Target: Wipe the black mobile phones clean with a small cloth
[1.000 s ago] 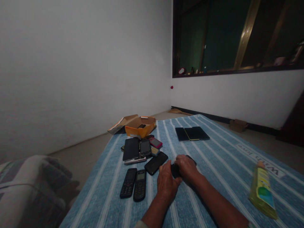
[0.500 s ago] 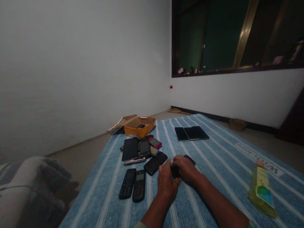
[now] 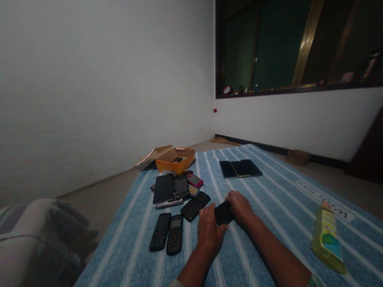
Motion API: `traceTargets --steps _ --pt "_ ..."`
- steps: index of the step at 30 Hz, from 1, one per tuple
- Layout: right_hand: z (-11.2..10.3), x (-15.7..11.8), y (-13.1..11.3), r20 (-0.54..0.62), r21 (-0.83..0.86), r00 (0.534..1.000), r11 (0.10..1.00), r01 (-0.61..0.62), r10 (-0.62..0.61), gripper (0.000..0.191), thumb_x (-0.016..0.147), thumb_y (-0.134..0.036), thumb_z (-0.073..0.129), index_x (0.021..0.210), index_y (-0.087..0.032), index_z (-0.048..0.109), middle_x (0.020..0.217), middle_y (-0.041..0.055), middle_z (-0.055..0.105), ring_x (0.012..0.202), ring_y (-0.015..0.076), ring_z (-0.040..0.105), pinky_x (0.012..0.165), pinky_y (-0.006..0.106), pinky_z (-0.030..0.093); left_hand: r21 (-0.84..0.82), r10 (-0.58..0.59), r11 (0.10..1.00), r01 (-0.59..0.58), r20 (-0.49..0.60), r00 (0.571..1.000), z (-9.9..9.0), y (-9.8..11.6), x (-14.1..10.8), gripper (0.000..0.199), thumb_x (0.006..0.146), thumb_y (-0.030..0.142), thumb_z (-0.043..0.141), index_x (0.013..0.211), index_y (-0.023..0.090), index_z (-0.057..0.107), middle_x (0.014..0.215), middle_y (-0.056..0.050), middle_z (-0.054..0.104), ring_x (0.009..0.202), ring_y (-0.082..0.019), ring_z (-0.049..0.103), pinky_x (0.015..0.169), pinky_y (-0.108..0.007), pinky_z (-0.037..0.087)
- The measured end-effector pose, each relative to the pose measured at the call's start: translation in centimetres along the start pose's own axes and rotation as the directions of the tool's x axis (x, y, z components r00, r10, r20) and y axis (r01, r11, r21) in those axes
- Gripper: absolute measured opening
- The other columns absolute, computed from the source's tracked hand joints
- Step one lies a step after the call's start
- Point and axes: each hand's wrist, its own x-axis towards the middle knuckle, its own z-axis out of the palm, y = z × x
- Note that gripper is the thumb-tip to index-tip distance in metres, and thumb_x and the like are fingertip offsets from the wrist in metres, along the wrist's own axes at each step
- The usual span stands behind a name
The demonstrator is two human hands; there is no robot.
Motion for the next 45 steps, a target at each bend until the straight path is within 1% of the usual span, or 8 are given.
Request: traceTargets --steps 9,15,20,24,30,38,42,45 --pt "0.2 -1.0 -0.5 -0.014 -0.07 0.997 0.994 -0.081 0.08 0.031 0.093 -0.007 0.041 0.098 -0.013 0.071 0.107 0.013 0.066 0.103 0.0236 0.058 0.083 0.028 0.04 0.01 0.027 1.0 -0.027 -0.011 1.0 0.1 -0.1 -0.2 0.069 0.07 0.018 0.072 0.134 0.006 0.05 0.128 -0.016 0.061 0.124 -0.03 0.051 0.109 -0.042 0.037" --pt "-0.5 -1.9 -0.8 -0.008 -0.106 0.993 0.987 -0.119 0.119 0.034 0.092 -0.003 0.039 0.102 -0.011 0.07 0.104 0.0143 0.068 0.101 0.0251 0.061 0.08 0.029 0.042 0.011 0.04 0.999 -0.039 -0.023 0.999 0.5 -0.5 -0.1 0.066 0.071 0.019 0.071 0.133 0.009 0.051 0.127 -0.014 0.061 0.123 -0.03 0.051 0.109 -0.045 0.036" --pt "-0.8 -3.1 -1.0 -0.011 -0.129 0.987 0.978 -0.163 0.162 0.036 0.091 -0.001 0.037 0.1 -0.007 0.071 0.097 0.0176 0.069 0.096 0.0268 0.063 0.075 0.03 0.043 -0.003 0.045 0.999 -0.045 -0.028 0.999 0.7 -0.7 0.0 0.065 0.071 0.019 0.071 0.132 0.007 0.051 0.128 -0.015 0.06 0.123 -0.03 0.05 0.11 -0.045 0.035" --pt "-0.6 -3.5 -1.0 -0.012 -0.134 0.985 0.976 -0.17 0.17 0.037 0.09 0.0 0.037 0.1 -0.007 0.071 0.099 0.0179 0.069 0.098 0.0283 0.063 0.077 0.032 0.043 -0.011 0.039 0.999 -0.039 -0.032 0.999 0.6 -0.5 0.0 0.065 0.069 0.018 0.072 0.131 0.007 0.052 0.126 -0.015 0.061 0.122 -0.031 0.051 0.109 -0.044 0.037" --pt "-0.1 -2.5 -1.1 -0.046 -0.069 0.995 0.994 -0.087 0.084 0.032 0.091 -0.003 0.04 0.098 -0.007 0.071 0.099 0.0172 0.068 0.099 0.0272 0.061 0.083 0.032 0.041 -0.015 0.03 0.999 -0.031 -0.035 0.999 0.4 -0.2 0.1 0.065 0.068 0.017 0.072 0.129 0.009 0.054 0.124 -0.014 0.063 0.12 -0.031 0.053 0.104 -0.043 0.041" --pt "0.4 -2.2 -3.0 -0.024 -0.007 0.99 0.99 0.138 -0.138 0.025 0.093 -0.011 0.046 0.093 -0.014 0.071 0.1 0.0085 0.068 0.103 0.0201 0.059 0.087 0.026 0.038 -0.019 0.084 0.996 -0.086 -0.067 0.994 0.4 -0.5 0.2 0.053 0.072 0.017 0.067 0.123 0.01 0.057 0.116 -0.014 0.066 0.112 -0.029 0.057 0.101 -0.044 0.043" --pt "0.3 -2.0 -2.6 -0.022 -0.007 0.998 0.998 0.06 -0.06 0.025 0.09 -0.009 0.048 0.091 -0.015 0.072 0.099 0.0081 0.068 0.102 0.0208 0.059 0.087 0.027 0.038 -0.014 0.076 0.997 -0.077 -0.062 0.995 0.4 -0.5 0.2 0.058 0.069 0.017 0.07 0.125 0.011 0.056 0.119 -0.013 0.064 0.115 -0.03 0.056 0.104 -0.046 0.04" --pt "0.1 -1.7 -2.1 -0.033 -0.027 0.999 0.999 -0.026 0.025 0.026 0.087 -0.007 0.048 0.091 -0.012 0.072 0.099 0.0121 0.068 0.1 0.0236 0.06 0.086 0.029 0.038 -0.02 0.056 0.998 -0.057 -0.046 0.997 0.5 -0.5 0.1 0.062 0.069 0.017 0.071 0.128 0.011 0.054 0.122 -0.013 0.063 0.118 -0.03 0.053 0.105 -0.045 0.039"
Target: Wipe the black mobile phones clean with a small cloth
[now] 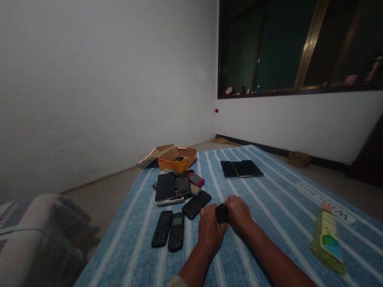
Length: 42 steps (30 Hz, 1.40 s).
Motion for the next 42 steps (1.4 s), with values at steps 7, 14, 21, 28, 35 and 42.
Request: traceTargets --steps 7,14,21,28,35,42 --pt "0.4 -0.1 -0.5 -0.014 0.026 1.0 0.999 0.021 -0.02 0.029 0.087 -0.005 0.045 0.093 -0.013 0.072 0.101 0.0114 0.068 0.103 0.0223 0.058 0.088 0.028 0.038 -0.001 0.0 1.0 0.0 -0.008 1.0 -0.2 0.3 -0.1 0.058 0.069 0.016 0.068 0.126 0.014 0.055 0.119 -0.011 0.064 0.116 -0.03 0.054 0.104 -0.045 0.04" --pt "1.0 -0.2 -1.4 -0.053 0.187 0.968 0.95 0.249 -0.244 0.028 0.092 -0.01 0.045 0.1 -0.015 0.071 0.097 0.0066 0.068 0.1 0.0185 0.057 0.087 0.025 0.037 -0.035 0.052 0.998 -0.054 -0.046 0.998 -0.4 0.4 -0.1 0.044 0.075 0.014 0.061 0.118 0.013 0.059 0.112 -0.012 0.066 0.108 -0.028 0.058 0.097 -0.042 0.044" --pt "0.1 0.6 0.3 -0.01 0.064 0.995 0.993 0.1 -0.1 0.033 0.091 -0.006 0.042 0.093 -0.016 0.073 0.098 0.0075 0.068 0.103 0.0201 0.058 0.097 0.032 0.032 0.012 -0.014 1.0 0.013 0.025 1.0 -0.4 0.4 -0.1 0.064 0.069 0.018 0.071 0.13 0.01 0.052 0.124 -0.014 0.061 0.12 -0.03 0.052 0.104 -0.043 0.039" --pt "-0.1 0.4 1.4 -0.027 0.019 1.0 1.0 -0.002 0.003 0.03 0.093 -0.011 0.043 0.094 -0.014 0.073 0.101 0.0117 0.068 0.103 0.023 0.059 0.092 0.031 0.035 0.021 -0.018 1.0 0.017 0.033 0.999 -0.3 0.5 -0.2 0.059 0.07 0.019 0.069 0.127 0.013 0.053 0.122 -0.01 0.062 0.119 -0.029 0.052 0.105 -0.04 0.038" --pt "-0.4 0.0 1.6 -0.017 -0.023 0.996 0.996 -0.09 0.09 0.031 0.091 -0.006 0.042 0.097 -0.013 0.072 0.102 0.0133 0.068 0.102 0.0251 0.06 0.083 0.029 0.039 0.018 -0.009 1.0 0.008 0.02 1.0 -0.3 0.4 -0.2 0.051 0.07 0.019 0.069 0.12 0.014 0.057 0.115 -0.009 0.063 0.114 -0.028 0.053 0.102 -0.038 0.04" --pt "-0.2 -0.8 1.8 0.011 -0.025 0.996 0.995 -0.093 0.094 0.033 0.09 -0.004 0.041 0.099 -0.01 0.073 0.107 0.0159 0.069 0.106 0.0257 0.06 0.089 0.03 0.04 0.015 -0.002 1.0 0.002 0.017 1.0 -0.3 0.5 -0.2 0.051 0.07 0.018 0.069 0.119 0.012 0.057 0.115 -0.01 0.064 0.112 -0.028 0.053 0.1 -0.038 0.04"
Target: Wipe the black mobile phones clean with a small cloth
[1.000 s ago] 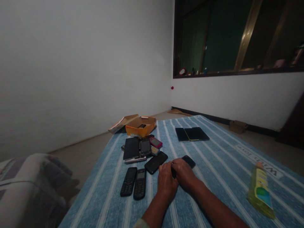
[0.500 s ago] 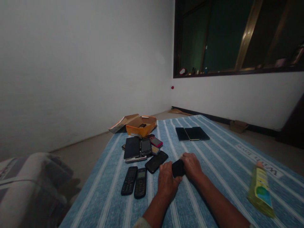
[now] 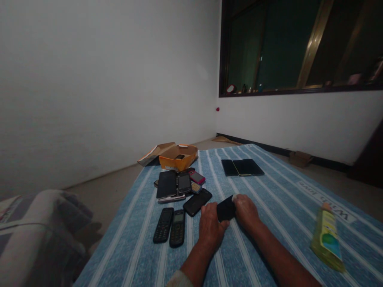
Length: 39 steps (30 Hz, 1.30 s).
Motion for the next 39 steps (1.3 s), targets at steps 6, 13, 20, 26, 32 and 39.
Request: traceTargets --steps 6,13,20,26,32,39 --pt "0.2 1.0 0.1 -0.009 0.031 0.999 0.999 0.045 -0.045 0.033 0.088 -0.005 0.044 0.104 -0.012 0.072 0.109 0.0133 0.068 0.111 0.023 0.058 0.094 0.027 0.038 0.021 -0.004 1.0 0.004 -0.005 1.0 -0.1 0.1 0.0 0.051 0.07 0.019 0.069 0.119 0.016 0.058 0.115 -0.009 0.064 0.112 -0.029 0.053 0.101 -0.041 0.04" --pt "-0.2 1.2 -0.4 0.007 0.012 1.0 1.0 0.026 -0.026 0.033 0.085 -0.002 0.045 0.102 -0.012 0.072 0.106 0.014 0.069 0.105 0.0242 0.06 0.086 0.028 0.041 0.041 -0.019 0.999 0.018 0.013 1.0 -0.3 0.2 0.0 0.054 0.071 0.021 0.069 0.123 0.015 0.056 0.118 -0.01 0.063 0.115 -0.03 0.052 0.102 -0.039 0.039" --pt "-0.8 -0.1 -0.6 0.025 -0.032 0.998 0.998 -0.049 0.05 0.034 0.09 -0.003 0.039 0.1 -0.009 0.071 0.103 0.0172 0.069 0.102 0.0247 0.062 0.081 0.029 0.043 0.055 -0.037 0.998 0.036 0.027 0.999 -0.8 0.5 -0.1 0.053 0.071 0.021 0.07 0.122 0.011 0.056 0.119 -0.011 0.062 0.116 -0.029 0.052 0.101 -0.037 0.04" --pt "-0.9 -1.2 -0.5 0.035 -0.056 0.991 0.99 -0.13 0.132 0.035 0.09 -0.002 0.038 0.103 -0.008 0.07 0.099 0.0194 0.069 0.094 0.0247 0.066 0.075 0.029 0.044 0.034 -0.016 0.999 0.016 0.009 1.0 -0.4 0.2 -0.2 0.052 0.072 0.022 0.069 0.121 0.012 0.056 0.117 -0.011 0.062 0.114 -0.029 0.052 0.1 -0.038 0.041" --pt "-0.6 -2.0 -0.5 0.018 -0.065 0.993 0.992 -0.111 0.112 0.035 0.088 -0.002 0.04 0.098 -0.011 0.072 0.099 0.0167 0.069 0.098 0.0248 0.064 0.078 0.028 0.043 0.036 -0.009 0.999 0.008 0.001 1.0 0.0 0.0 0.0 0.049 0.072 0.021 0.069 0.119 0.013 0.058 0.114 -0.01 0.063 0.112 -0.028 0.053 0.1 -0.038 0.041" --pt "0.1 -1.0 -0.2 -0.013 -0.011 0.999 0.999 -0.036 0.036 0.032 0.09 -0.005 0.041 0.1 -0.01 0.071 0.105 0.0138 0.069 0.106 0.0252 0.06 0.089 0.029 0.04 0.043 -0.02 0.999 0.021 -0.006 1.0 0.1 0.1 0.0 0.053 0.07 0.02 0.071 0.121 0.011 0.057 0.116 -0.011 0.063 0.113 -0.029 0.051 0.102 -0.038 0.04"
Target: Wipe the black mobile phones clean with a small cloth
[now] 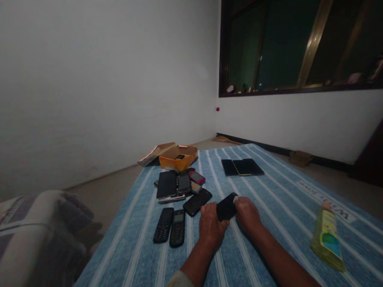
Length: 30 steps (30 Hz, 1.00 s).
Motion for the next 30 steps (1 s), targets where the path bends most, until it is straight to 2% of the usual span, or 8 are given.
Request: traceTargets --steps 5,12,16,22,24,27,30 --pt "-0.1 0.4 0.0 -0.024 0.042 0.998 0.998 0.053 -0.052 0.031 0.092 -0.006 0.042 0.103 -0.011 0.07 0.108 0.0139 0.069 0.109 0.0244 0.059 0.092 0.028 0.039 0.015 0.003 1.0 -0.003 -0.004 1.0 -0.1 0.0 0.0 0.05 0.071 0.021 0.07 0.119 0.01 0.058 0.115 -0.012 0.063 0.111 -0.029 0.052 0.1 -0.039 0.041" --pt "-0.3 -0.4 -0.7 0.011 -0.033 0.999 0.998 -0.052 0.052 0.033 0.089 -0.002 0.04 0.098 -0.009 0.071 0.1 0.0171 0.069 0.098 0.0266 0.064 0.081 0.031 0.042 0.008 0.007 1.0 -0.007 -0.011 1.0 -0.4 0.2 0.1 0.048 0.071 0.019 0.071 0.117 0.011 0.059 0.112 -0.011 0.063 0.11 -0.028 0.053 0.098 -0.039 0.042" --pt "0.3 -0.1 -0.8 -0.017 0.0 1.0 1.0 -0.026 0.026 0.032 0.089 -0.002 0.04 0.095 -0.01 0.071 0.099 0.0156 0.069 0.098 0.0264 0.063 0.083 0.031 0.042 -0.001 -0.012 1.0 0.012 -0.003 1.0 -0.3 0.3 0.1 0.054 0.069 0.018 0.073 0.12 0.01 0.058 0.114 -0.011 0.064 0.111 -0.029 0.053 0.098 -0.039 0.043" --pt "1.3 1.1 -1.6 -0.093 0.136 0.979 0.972 0.193 -0.181 0.028 0.09 -0.006 0.046 0.09 -0.013 0.073 0.097 0.0116 0.069 0.101 0.0239 0.06 0.089 0.03 0.041 -0.02 0.023 1.0 -0.024 -0.044 0.999 0.0 -0.1 0.2 0.052 0.068 0.017 0.07 0.119 0.01 0.06 0.114 -0.013 0.066 0.111 -0.03 0.056 0.1 -0.042 0.042" --pt "1.5 1.3 -2.0 -0.114 0.204 0.953 0.932 0.299 -0.281 0.027 0.09 -0.007 0.047 0.092 -0.014 0.073 0.097 0.0094 0.069 0.1 0.021 0.06 0.09 0.027 0.04 -0.034 0.047 0.998 -0.049 -0.059 0.997 0.2 -0.3 0.2 0.049 0.071 0.015 0.065 0.119 0.011 0.06 0.114 -0.013 0.067 0.11 -0.03 0.057 0.101 -0.044 0.042" --pt "1.8 1.2 -2.6 -0.153 0.33 0.885 0.821 0.466 -0.441 0.026 0.09 -0.01 0.049 0.097 -0.016 0.073 0.097 0.0076 0.069 0.098 0.0186 0.06 0.088 0.026 0.041 -0.064 0.063 0.996 -0.068 -0.073 0.995 0.4 -0.7 0.2 0.052 0.074 0.014 0.059 0.126 0.011 0.056 0.121 -0.015 0.065 0.116 -0.03 0.056 0.103 -0.046 0.041" --pt "1.7 1.2 -2.8 -0.148 0.355 0.873 0.799 0.485 -0.464 0.025 0.09 -0.011 0.05 0.097 -0.017 0.073 0.098 0.0069 0.068 0.098 0.0184 0.059 0.087 0.025 0.041 -0.075 0.048 0.996 -0.054 -0.082 0.996 0.7 -1.0 0.2 0.061 0.074 0.017 0.058 0.134 0.007 0.049 0.129 -0.017 0.061 0.124 -0.031 0.052 0.105 -0.045 0.042"
